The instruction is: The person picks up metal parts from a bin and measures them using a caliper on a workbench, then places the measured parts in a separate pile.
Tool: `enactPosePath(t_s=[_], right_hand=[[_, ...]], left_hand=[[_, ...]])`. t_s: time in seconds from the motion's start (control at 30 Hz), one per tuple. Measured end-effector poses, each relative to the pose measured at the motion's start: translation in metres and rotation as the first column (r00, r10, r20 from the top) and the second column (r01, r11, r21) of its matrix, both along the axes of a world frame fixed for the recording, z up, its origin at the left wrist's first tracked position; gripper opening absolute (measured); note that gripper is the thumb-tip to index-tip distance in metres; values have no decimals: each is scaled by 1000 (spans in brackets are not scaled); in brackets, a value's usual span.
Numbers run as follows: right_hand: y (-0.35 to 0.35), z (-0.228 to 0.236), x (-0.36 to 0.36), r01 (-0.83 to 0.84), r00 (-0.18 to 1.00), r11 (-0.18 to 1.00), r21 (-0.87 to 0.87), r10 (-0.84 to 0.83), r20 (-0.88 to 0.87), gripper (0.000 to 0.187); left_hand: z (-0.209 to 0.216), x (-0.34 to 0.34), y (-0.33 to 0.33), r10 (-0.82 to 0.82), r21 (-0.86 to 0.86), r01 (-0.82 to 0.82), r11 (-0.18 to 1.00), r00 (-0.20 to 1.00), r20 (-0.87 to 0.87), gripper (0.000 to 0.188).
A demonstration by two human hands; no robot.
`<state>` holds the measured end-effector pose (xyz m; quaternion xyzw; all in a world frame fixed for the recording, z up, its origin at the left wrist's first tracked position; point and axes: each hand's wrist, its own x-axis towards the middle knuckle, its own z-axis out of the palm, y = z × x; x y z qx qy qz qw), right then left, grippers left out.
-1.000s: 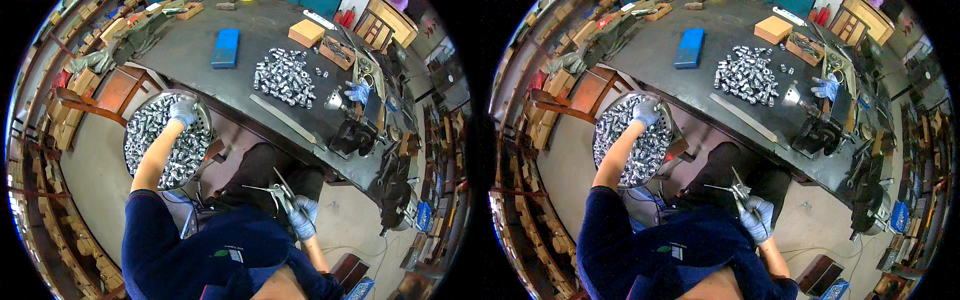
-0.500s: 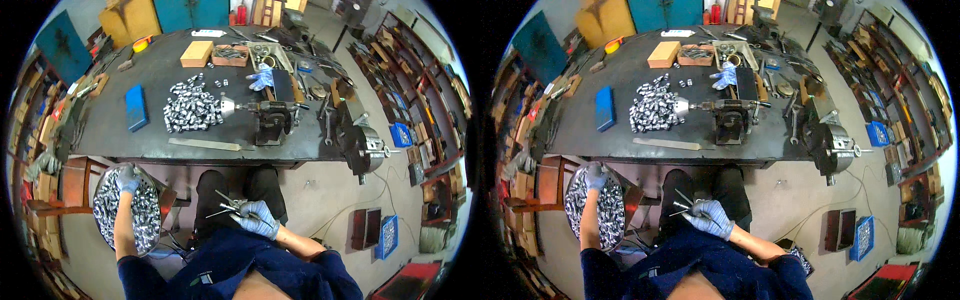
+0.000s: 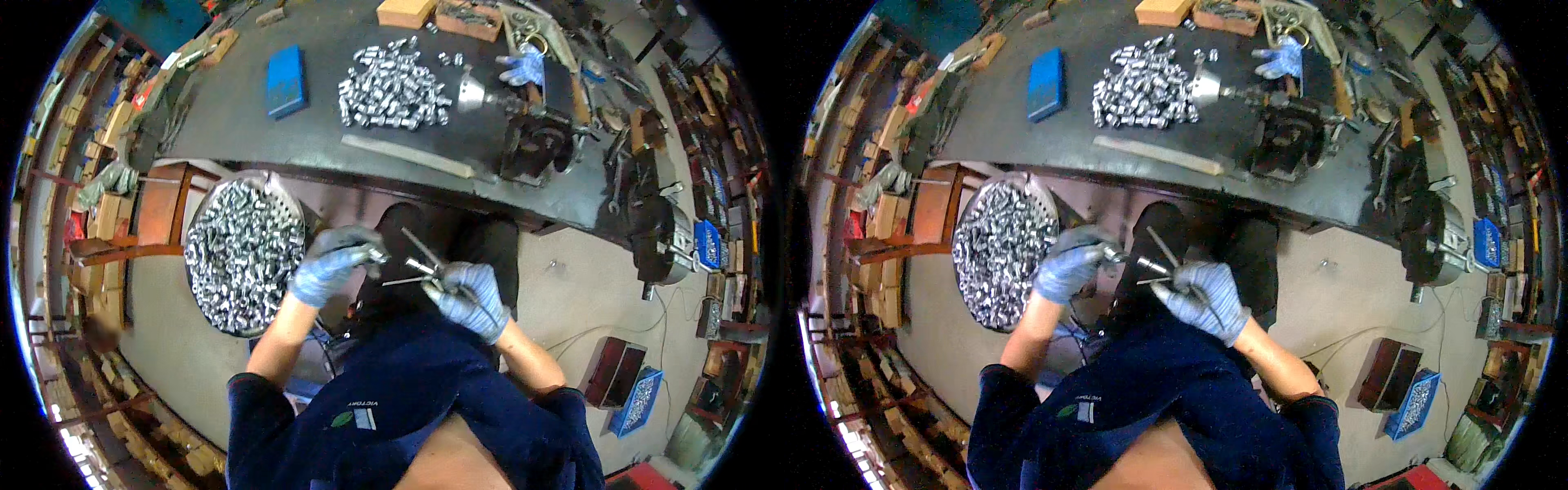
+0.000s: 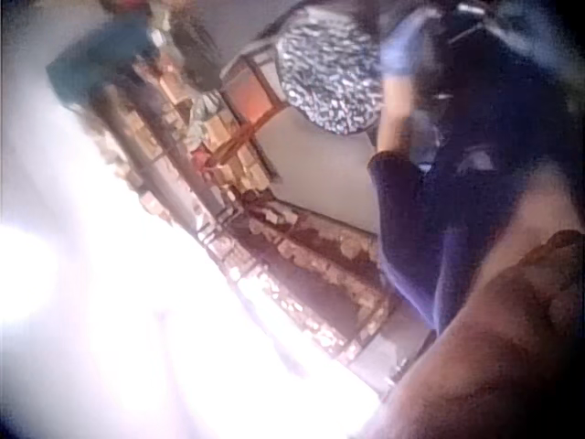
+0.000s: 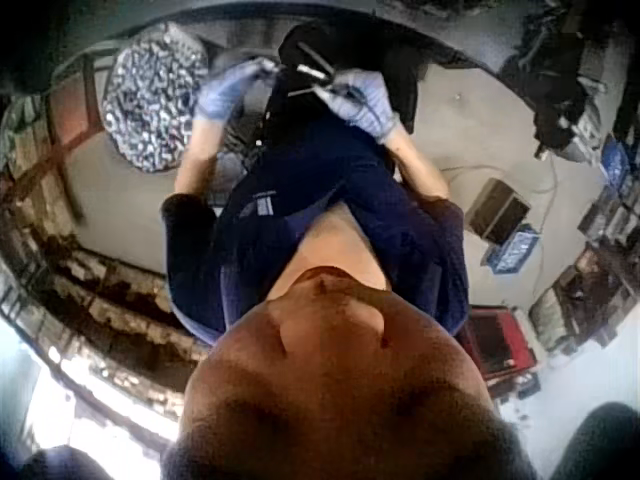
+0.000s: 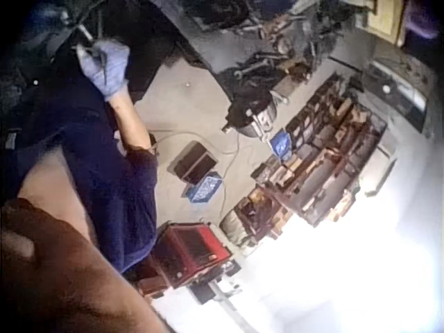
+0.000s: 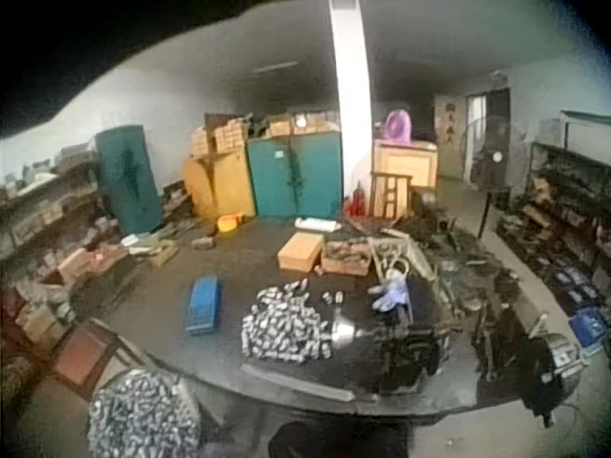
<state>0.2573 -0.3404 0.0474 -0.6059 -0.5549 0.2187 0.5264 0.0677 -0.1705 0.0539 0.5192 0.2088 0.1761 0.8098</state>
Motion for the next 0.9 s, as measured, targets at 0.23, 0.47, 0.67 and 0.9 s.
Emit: enactPosePath(t_s=[0.23, 0.47, 0.67, 0.9], right_hand=[[0, 5, 6, 14, 997, 1000, -24, -12, 72, 35], [7, 15, 9, -18, 983, 998, -60, 29, 182, 37], [11, 14, 6, -31, 917, 991, -131, 80, 392, 39], [10, -1, 6, 23, 982, 997, -78, -8, 191, 31]], left_hand=[[-22, 23, -34, 20, -344, 14, 939, 995, 95, 39], [-13, 25, -26, 29, -133, -52, 990, 985, -168, 38], [5, 27, -16, -23, 309, 154, 939, 920, -391, 27], [5, 32, -16, -22, 397, 101, 912, 980, -198, 35]])
